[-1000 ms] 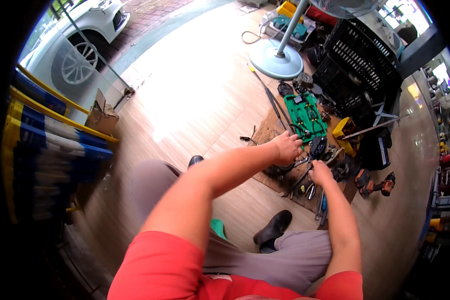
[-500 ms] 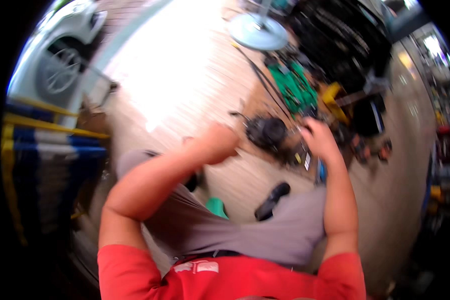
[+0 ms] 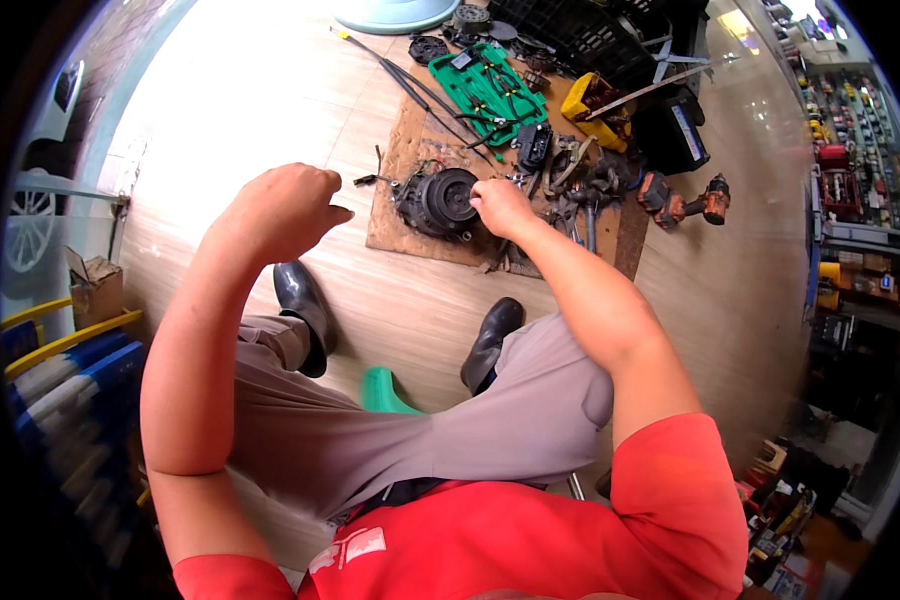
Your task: The person uses various tools including wrenches and a screwdriver to disassemble and remove parts from a black mechanical compressor unit while sitting on a low stool.
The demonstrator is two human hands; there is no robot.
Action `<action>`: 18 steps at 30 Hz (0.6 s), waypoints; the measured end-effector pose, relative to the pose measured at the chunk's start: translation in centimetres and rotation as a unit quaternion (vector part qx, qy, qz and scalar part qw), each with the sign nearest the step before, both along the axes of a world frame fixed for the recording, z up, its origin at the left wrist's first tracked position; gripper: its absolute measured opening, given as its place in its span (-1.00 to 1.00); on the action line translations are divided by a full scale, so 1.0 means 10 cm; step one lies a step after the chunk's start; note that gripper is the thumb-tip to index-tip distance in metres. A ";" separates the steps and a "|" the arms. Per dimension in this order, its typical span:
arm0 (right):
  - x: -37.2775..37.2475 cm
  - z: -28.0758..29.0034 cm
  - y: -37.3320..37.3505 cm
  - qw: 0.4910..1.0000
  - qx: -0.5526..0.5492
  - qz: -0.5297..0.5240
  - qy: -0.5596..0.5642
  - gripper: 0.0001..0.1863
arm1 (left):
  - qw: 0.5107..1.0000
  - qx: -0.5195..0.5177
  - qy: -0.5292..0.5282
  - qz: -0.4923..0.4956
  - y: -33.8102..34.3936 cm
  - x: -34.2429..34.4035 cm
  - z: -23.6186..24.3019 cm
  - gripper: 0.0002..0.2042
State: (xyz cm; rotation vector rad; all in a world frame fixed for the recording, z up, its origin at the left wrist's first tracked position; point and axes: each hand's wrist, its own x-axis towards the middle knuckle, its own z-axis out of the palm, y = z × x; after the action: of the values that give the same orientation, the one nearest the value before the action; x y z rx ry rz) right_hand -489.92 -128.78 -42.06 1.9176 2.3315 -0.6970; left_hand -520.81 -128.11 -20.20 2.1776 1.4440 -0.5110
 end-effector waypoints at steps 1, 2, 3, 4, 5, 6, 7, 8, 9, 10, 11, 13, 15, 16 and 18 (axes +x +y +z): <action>-0.05 -0.02 -0.03 1.000 0.011 0.003 0.008 -0.82 | 1.000 0.018 -0.018 -0.004 -0.01 -0.03 -0.03 -0.69; -0.08 -0.03 -0.06 1.000 0.022 0.006 0.015 -0.81 | 0.999 0.035 -0.035 -0.008 -0.02 -0.06 -0.07 -0.72; -0.12 -0.04 -0.08 0.999 0.033 0.009 0.023 -0.81 | 0.997 0.053 -0.053 -0.012 -0.03 -0.09 -0.11 -0.72; -0.11 -0.08 -0.09 0.999 0.042 0.003 0.022 -0.80 | 0.997 0.049 -0.051 -0.014 -0.02 -0.09 -0.13 -0.72; -0.11 -0.11 -0.10 0.998 0.051 -0.003 0.020 -0.79 | 0.998 0.045 -0.048 -0.017 0.00 -0.09 -0.14 -0.72; -0.11 -0.14 -0.10 0.998 0.061 -0.009 0.019 -0.78 | 0.998 0.040 -0.045 -0.020 0.00 -0.08 -0.15 -0.72; -0.12 -0.15 -0.09 0.998 0.058 -0.010 0.016 -0.78 | 0.998 0.039 -0.046 -0.019 0.00 -0.08 -0.15 -0.72; -0.13 -0.15 -0.08 0.998 0.055 -0.011 0.013 -0.77 | 0.998 0.039 -0.047 -0.018 0.00 -0.07 -0.14 -0.73; -0.15 -0.15 -0.08 0.998 0.053 -0.012 0.010 -0.77 | 0.998 0.038 -0.048 -0.017 -0.01 -0.07 -0.14 -0.73; -0.15 -0.14 -0.07 0.998 0.057 -0.010 0.008 -0.77 | 0.998 0.037 -0.046 -0.016 -0.01 -0.07 -0.13 -0.73; -0.16 -0.13 -0.07 0.998 0.061 -0.008 0.006 -0.77 | 0.998 0.036 -0.045 -0.014 -0.01 -0.07 -0.11 -0.73; -0.17 -0.15 -0.08 0.998 0.069 -0.006 0.004 -0.78 | 0.999 0.025 -0.039 -0.015 0.00 -0.06 -0.08 -0.72; -0.17 -0.20 -0.09 0.997 0.076 -0.006 0.004 -0.78 | 0.999 0.006 -0.031 -0.021 0.01 -0.03 -0.06 -0.71; -0.18 -0.22 -0.09 0.997 0.081 -0.005 0.001 -0.78 | 0.999 0.013 -0.037 -0.024 0.01 -0.04 -0.07 -0.71; -0.19 -0.26 -0.08 0.996 0.090 -0.004 -0.006 -0.79 | 0.998 0.027 -0.047 -0.032 0.00 -0.06 -0.09 -0.72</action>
State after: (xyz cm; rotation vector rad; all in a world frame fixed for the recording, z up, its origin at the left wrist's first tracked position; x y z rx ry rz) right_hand -491.80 -129.53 -44.63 1.9950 2.4583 -0.4896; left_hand -521.45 -128.11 -21.14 2.2654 1.3567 -0.3905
